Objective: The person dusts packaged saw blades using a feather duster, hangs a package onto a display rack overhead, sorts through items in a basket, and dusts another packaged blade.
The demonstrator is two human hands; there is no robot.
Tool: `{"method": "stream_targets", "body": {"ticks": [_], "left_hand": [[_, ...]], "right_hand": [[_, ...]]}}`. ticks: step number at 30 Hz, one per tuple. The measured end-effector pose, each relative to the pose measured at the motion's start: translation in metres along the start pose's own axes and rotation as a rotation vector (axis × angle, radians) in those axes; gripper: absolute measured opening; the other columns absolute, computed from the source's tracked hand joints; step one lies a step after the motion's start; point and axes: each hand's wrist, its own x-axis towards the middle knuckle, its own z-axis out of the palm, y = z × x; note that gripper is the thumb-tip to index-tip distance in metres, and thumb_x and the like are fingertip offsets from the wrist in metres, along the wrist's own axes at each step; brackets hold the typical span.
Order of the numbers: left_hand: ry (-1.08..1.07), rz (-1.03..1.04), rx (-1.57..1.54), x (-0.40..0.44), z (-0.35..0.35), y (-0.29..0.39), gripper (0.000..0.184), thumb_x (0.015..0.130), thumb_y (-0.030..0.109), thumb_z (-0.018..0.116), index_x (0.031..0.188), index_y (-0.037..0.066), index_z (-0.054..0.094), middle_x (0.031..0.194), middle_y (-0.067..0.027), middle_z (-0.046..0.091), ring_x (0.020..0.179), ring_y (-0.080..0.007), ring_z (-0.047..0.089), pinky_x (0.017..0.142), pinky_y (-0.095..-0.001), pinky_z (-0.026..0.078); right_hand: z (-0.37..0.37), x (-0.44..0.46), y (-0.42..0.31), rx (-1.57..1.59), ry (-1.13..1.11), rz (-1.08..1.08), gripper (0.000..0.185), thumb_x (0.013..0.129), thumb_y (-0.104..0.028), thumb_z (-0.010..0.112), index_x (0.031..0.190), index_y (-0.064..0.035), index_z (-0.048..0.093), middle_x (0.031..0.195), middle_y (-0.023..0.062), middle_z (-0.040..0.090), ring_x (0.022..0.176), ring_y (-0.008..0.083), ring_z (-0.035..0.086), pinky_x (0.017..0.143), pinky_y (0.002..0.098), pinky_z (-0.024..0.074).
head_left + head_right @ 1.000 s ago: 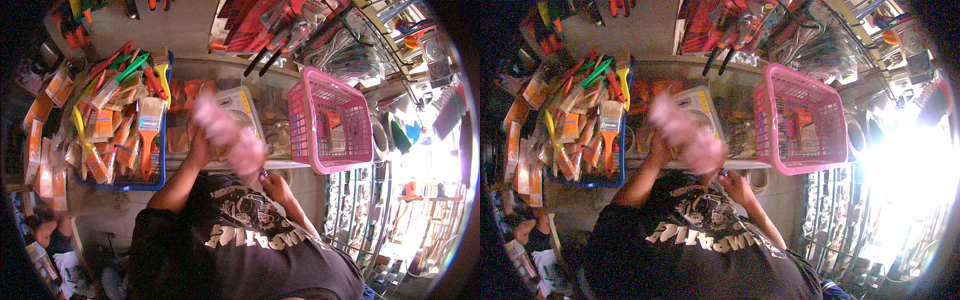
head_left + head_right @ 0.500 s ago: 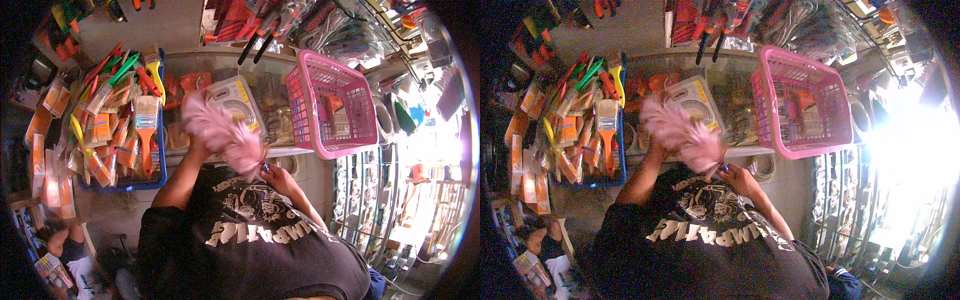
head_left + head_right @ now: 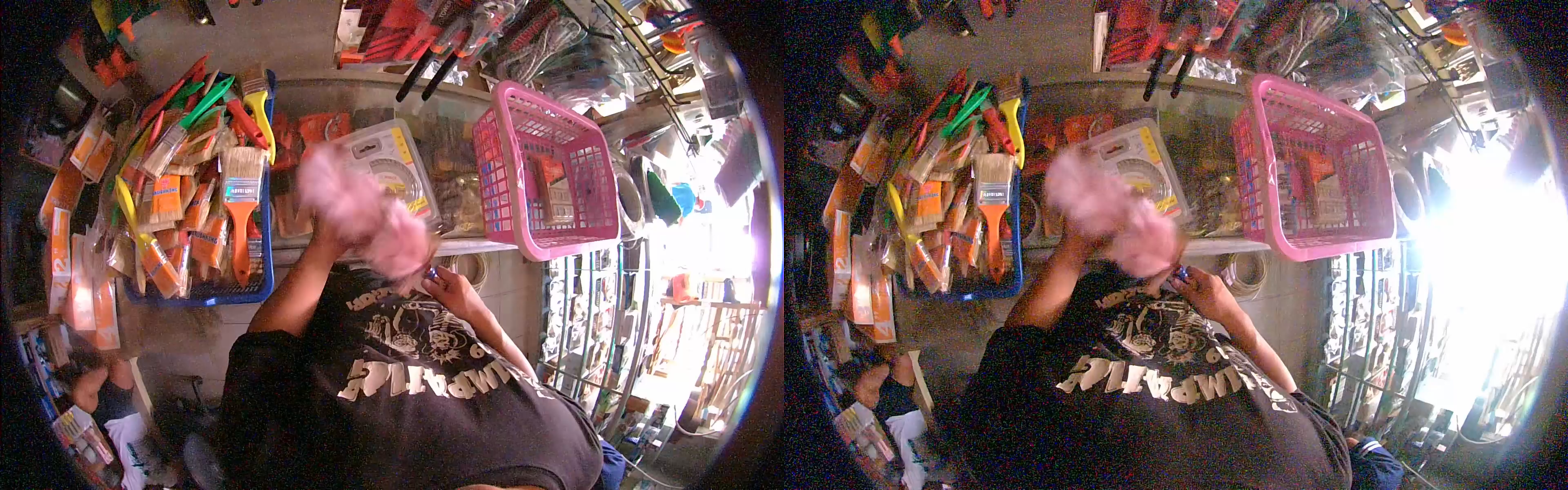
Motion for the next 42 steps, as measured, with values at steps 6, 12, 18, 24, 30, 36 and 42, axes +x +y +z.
{"method": "stream_targets", "body": {"ticks": [6,12,18,24,30,36,42], "left_hand": [[-0.027,-0.005,0.106,-0.006,0.019,0.011,0.064,0.086,0.06,0.023,0.127,0.012,0.036,0.119,-0.008,0.048,0.109,-0.0225,0.048,0.09,-0.0416,0.04],[-0.02,0.018,0.102,-0.007,0.019,0.008,0.067,0.086,0.061,0.021,0.128,0.01,0.035,0.124,-0.0077,0.046,0.113,-0.0234,0.046,0.096,-0.04,0.036],[0.126,-0.069,0.131,-0.011,0.021,0.011,0.064,0.088,0.058,0.022,0.129,0.01,0.033,0.125,-0.0077,0.045,0.113,-0.0231,0.045,0.095,-0.0394,0.037],[-0.039,-0.057,0.003,0.001,-0.001,0.004,0.06,0.09,0.054,0.024,0.129,0.01,0.033,0.123,-0.0079,0.046,0.111,-0.0231,0.047,0.092,-0.0412,0.04],[-0.035,-0.068,0.04,-0.008,0.014,0.007,0.056,0.09,0.052,0.025,0.128,0.011,0.034,0.123,-0.0093,0.045,0.112,-0.0245,0.046,0.095,-0.0417,0.037],[-0.049,0.011,0.131,-0.002,0.007,0.006,0.054,0.091,0.051,0.025,0.129,0.013,0.031,0.124,-0.0079,0.045,0.112,-0.0235,0.047,0.094,-0.0417,0.038],[0.112,0.104,0.137,-0.007,0.024,0.006,0.048,0.093,0.045,0.026,0.125,0.011,0.034,0.12,-0.0061,0.046,0.11,-0.0225,0.047,0.095,-0.0404,0.037]], "right_hand": [[0.008,0.0,0.008,0.362,-0.026,0.183,0.036,0.088,-0.035,0.05,0.1,-0.001,0.054,0.074,0.005,0.056,0.067,0.0157,0.053,0.059,0.0288,0.0408],[0.0,-0.003,0.002,0.519,0.021,0.332,0.041,0.087,-0.038,0.051,0.104,-0.001,0.052,0.083,0.0139,0.059,0.076,0.0202,0.055,0.069,0.0322,0.0422],[-0.004,0.0,-0.002,0.409,-0.014,0.242,0.037,0.087,-0.04,0.049,0.081,-0.0036,0.05,0.059,0.0007,0.046,0.052,0.0091,0.042,0.048,0.0275,0.0345],[0.008,-0.001,0.001,0.074,0.036,-0.217,0.028,0.091,-0.036,0.044,0.081,-0.0096,0.043,0.054,-0.0038,0.039,0.045,0.0046,0.034,0.04,0.0223,0.0264],[0.005,-0.003,-0.004,0.331,0.024,0.154,0.034,0.089,-0.035,0.048,0.087,-0.0015,0.052,0.064,0.0024,0.051,0.06,0.0084,0.043,0.053,0.0266,0.0375],[-0.002,-0.003,-0.015,0.429,0.025,0.389,0.038,0.087,-0.037,0.05,0.094,-0.0004,0.056,0.075,0.0125,0.058,0.068,0.0148,0.051,0.065,0.0317,0.0425],[0.002,0.0,-0.013,0.404,0.027,0.209,0.039,0.087,-0.037,0.049,0.095,0.0008,0.055,0.076,0.0155,0.057,0.069,0.0188,0.054,0.064,0.0335,0.0417]]}}
